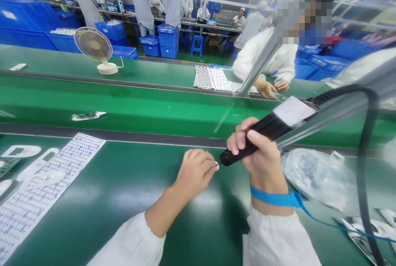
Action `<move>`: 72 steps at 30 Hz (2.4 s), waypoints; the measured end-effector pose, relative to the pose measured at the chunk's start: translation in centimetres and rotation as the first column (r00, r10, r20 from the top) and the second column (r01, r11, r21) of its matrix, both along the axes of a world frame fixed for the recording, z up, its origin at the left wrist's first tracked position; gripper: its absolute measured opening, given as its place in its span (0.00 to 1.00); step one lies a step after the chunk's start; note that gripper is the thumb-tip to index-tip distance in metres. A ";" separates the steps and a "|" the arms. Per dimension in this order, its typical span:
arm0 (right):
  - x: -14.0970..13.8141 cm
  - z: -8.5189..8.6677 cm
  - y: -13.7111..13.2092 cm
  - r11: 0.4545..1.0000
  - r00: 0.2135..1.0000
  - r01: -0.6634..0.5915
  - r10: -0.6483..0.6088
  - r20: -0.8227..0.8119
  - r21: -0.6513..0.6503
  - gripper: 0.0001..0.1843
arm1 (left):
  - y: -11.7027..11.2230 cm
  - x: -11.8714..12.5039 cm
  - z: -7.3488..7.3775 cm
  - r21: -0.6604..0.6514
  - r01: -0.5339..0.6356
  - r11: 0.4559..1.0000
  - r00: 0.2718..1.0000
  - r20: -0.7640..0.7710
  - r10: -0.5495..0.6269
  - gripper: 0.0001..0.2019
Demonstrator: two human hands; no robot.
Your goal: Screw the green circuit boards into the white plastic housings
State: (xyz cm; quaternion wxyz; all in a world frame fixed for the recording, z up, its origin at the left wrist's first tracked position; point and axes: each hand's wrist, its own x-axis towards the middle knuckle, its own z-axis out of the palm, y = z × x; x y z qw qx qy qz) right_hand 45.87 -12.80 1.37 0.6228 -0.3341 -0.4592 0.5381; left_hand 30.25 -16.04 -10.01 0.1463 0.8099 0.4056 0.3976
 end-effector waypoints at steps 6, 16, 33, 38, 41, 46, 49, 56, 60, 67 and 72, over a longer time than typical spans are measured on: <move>-0.3 -0.4 0.2 0.999 1.000 -0.012 0.012 -0.016 0.040 0.12 | 0.0 0.4 -0.3 -0.169 -0.037 0.985 0.991 0.119 0.057 0.05; -0.9 -1.6 0.7 1.000 0.988 0.005 -0.004 0.154 -0.006 0.11 | 1.4 -2.0 -0.3 -0.284 -0.017 0.959 0.987 -0.156 -0.029 0.10; -2.3 -2.1 0.5 0.999 0.974 0.018 -0.006 0.228 -0.050 0.11 | 1.3 -1.8 -0.7 -0.250 -0.018 0.968 0.986 -0.164 -0.024 0.08; -2.1 -2.2 0.6 0.998 0.952 -0.054 0.061 0.299 -0.034 0.12 | 1.4 -1.8 -1.0 -0.229 0.002 0.974 0.989 -0.143 -0.036 0.08; -1.7 -2.6 0.8 0.993 0.944 -0.115 0.115 0.308 -0.019 0.13 | 1.5 -1.8 -1.1 -0.215 0.004 0.977 0.990 -0.136 -0.034 0.08; -1.0 -3.3 1.2 0.985 0.943 -0.169 0.166 0.289 -0.016 0.14 | 1.4 -1.7 -1.1 -0.202 0.000 0.979 0.990 -0.137 -0.028 0.07; -0.8 -3.3 1.2 0.984 0.944 -0.178 0.178 0.279 -0.024 0.14 | 1.5 -1.8 -1.1 -0.200 -0.004 0.980 0.990 -0.140 -0.024 0.07; -0.4 -3.5 1.7 0.973 0.957 -0.224 0.230 0.177 -0.052 0.14 | 1.3 -2.1 -1.0 -0.179 0.012 0.984 0.987 -0.158 -0.041 0.07; 2.9 -2.8 1.9 0.996 0.993 0.030 -0.021 -0.116 0.078 0.17 | 1.6 -2.3 -0.9 -0.154 0.002 0.988 0.984 -0.177 -0.030 0.08; 8.8 -2.5 1.3 0.938 0.888 0.331 -0.271 -0.371 0.107 0.15 | 14.4 0.9 0.7 -0.075 -0.064 0.995 0.956 -0.290 0.040 0.11; 8.6 -3.6 1.9 0.937 0.879 0.344 -0.301 -0.370 0.055 0.18 | 23.9 5.6 1.0 -0.085 -0.109 0.990 0.920 -0.386 0.068 0.11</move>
